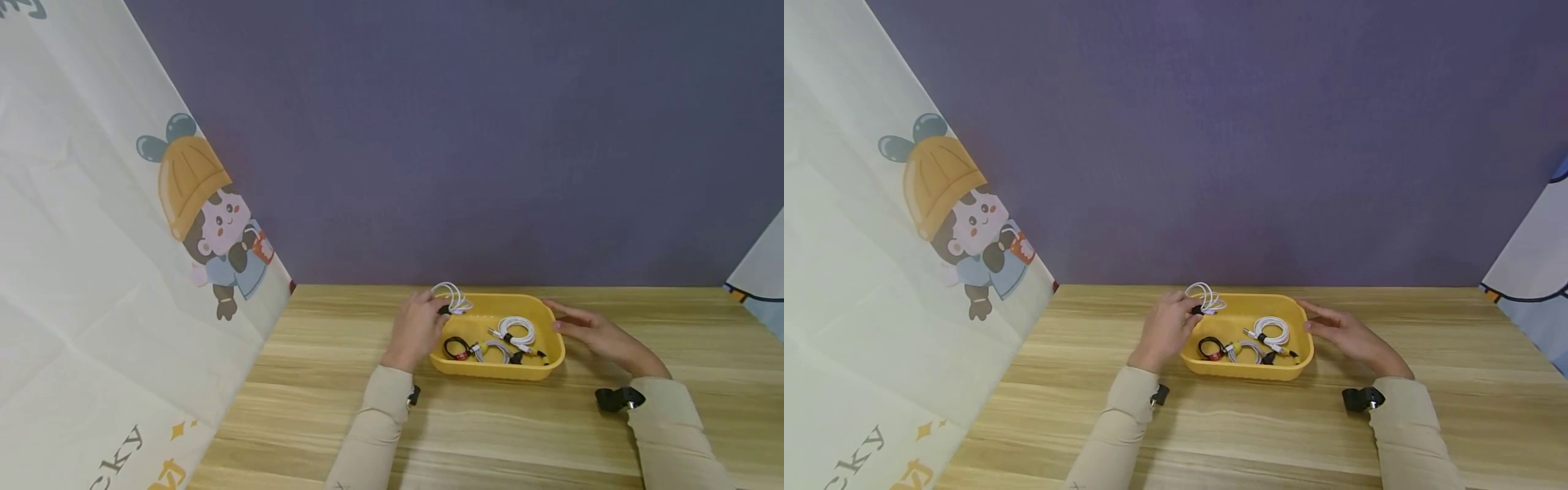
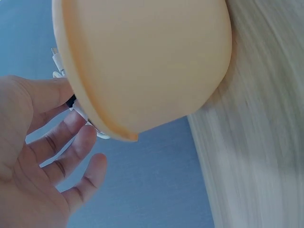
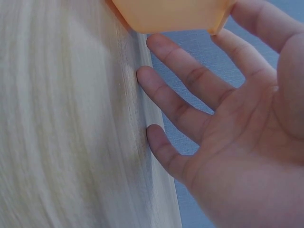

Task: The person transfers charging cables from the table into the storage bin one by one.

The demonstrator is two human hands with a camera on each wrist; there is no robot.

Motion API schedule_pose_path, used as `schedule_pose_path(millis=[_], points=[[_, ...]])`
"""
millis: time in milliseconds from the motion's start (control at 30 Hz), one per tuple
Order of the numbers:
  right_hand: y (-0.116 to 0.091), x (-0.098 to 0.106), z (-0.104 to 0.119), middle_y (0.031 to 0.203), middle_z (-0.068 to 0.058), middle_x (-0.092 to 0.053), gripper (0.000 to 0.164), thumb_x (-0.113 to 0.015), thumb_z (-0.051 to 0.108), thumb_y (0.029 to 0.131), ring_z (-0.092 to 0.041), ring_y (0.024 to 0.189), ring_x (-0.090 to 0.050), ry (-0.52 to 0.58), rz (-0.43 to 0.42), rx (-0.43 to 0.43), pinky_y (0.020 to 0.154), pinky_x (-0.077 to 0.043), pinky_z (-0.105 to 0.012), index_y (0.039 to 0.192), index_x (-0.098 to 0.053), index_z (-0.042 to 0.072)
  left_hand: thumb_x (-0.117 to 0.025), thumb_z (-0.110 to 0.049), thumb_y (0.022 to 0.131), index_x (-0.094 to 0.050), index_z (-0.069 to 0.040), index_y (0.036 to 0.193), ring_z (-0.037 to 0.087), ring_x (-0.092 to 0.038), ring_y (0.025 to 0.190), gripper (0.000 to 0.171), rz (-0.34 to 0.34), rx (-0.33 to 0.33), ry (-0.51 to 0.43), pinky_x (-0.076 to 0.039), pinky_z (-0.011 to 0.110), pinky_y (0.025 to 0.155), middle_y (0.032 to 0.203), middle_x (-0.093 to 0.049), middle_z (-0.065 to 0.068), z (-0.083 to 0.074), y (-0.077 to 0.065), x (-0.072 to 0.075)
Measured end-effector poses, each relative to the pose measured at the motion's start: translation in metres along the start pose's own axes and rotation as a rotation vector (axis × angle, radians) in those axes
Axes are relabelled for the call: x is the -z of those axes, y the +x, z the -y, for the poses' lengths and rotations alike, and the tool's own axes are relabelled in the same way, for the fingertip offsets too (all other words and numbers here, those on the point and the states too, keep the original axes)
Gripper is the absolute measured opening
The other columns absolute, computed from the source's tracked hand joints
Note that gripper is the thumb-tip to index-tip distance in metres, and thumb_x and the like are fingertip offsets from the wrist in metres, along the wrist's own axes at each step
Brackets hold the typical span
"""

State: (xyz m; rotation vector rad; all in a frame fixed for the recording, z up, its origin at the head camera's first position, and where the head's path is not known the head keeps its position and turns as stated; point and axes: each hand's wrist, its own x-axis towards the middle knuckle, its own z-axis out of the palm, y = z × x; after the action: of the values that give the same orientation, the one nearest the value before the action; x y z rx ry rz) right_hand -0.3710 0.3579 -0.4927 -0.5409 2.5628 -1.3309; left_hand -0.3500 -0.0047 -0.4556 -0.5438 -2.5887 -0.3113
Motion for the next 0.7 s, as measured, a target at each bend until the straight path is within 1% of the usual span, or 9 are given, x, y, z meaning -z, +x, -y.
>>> schedule_pose_path(millis=[200, 333, 467, 700], points=[[0.000, 0.000, 0.001, 0.168, -0.021, -0.022, 0.066, -0.052, 0.043, 0.107, -0.051, 0.149, -0.028, 0.007, -0.002, -0.001, 0.113, -0.037, -0.071, 0.163, -0.029, 0.018, -0.075, -0.027, 0.095, -0.076, -0.019, 0.123, 0.015, -0.064, 0.095, 0.029, 0.031, 0.006, -0.001, -0.057, 0.030, 0.082, 0.109, -0.073, -0.002, -0.004, -0.001, -0.004], [0.000, 0.000, 0.000, 0.168, -0.020, -0.023, 0.065, -0.051, 0.043, 0.107, -0.051, 0.149, -0.028, 0.003, -0.005, 0.000, 0.113, -0.036, -0.070, 0.163, -0.029, 0.018, -0.073, -0.028, 0.096, -0.075, -0.019, 0.123, 0.016, -0.064, 0.096, 0.029, 0.045, 0.002, 0.005, -0.057, 0.030, 0.084, 0.111, -0.073, -0.001, -0.007, -0.002, -0.005], [0.000, 0.000, -0.001, 0.168, -0.020, -0.023, 0.065, -0.052, 0.043, 0.107, -0.051, 0.149, -0.029, 0.000, -0.008, -0.005, 0.113, -0.037, -0.070, 0.163, -0.029, 0.018, -0.072, -0.029, 0.097, -0.075, -0.019, 0.123, 0.016, -0.064, 0.097, 0.029, 0.050, -0.004, 0.019, -0.057, 0.031, 0.089, 0.113, -0.073, -0.002, -0.008, -0.001, -0.007], [0.000, 0.000, -0.001, 0.168, -0.020, -0.023, 0.065, -0.052, 0.044, 0.106, -0.050, 0.149, -0.030, -0.003, -0.011, -0.008, 0.113, -0.038, -0.070, 0.163, -0.030, 0.020, -0.073, -0.029, 0.096, -0.076, -0.018, 0.123, 0.018, -0.065, 0.099, 0.028, 0.052, -0.005, 0.015, -0.058, 0.035, 0.090, 0.114, -0.074, -0.001, -0.008, -0.002, -0.011]])
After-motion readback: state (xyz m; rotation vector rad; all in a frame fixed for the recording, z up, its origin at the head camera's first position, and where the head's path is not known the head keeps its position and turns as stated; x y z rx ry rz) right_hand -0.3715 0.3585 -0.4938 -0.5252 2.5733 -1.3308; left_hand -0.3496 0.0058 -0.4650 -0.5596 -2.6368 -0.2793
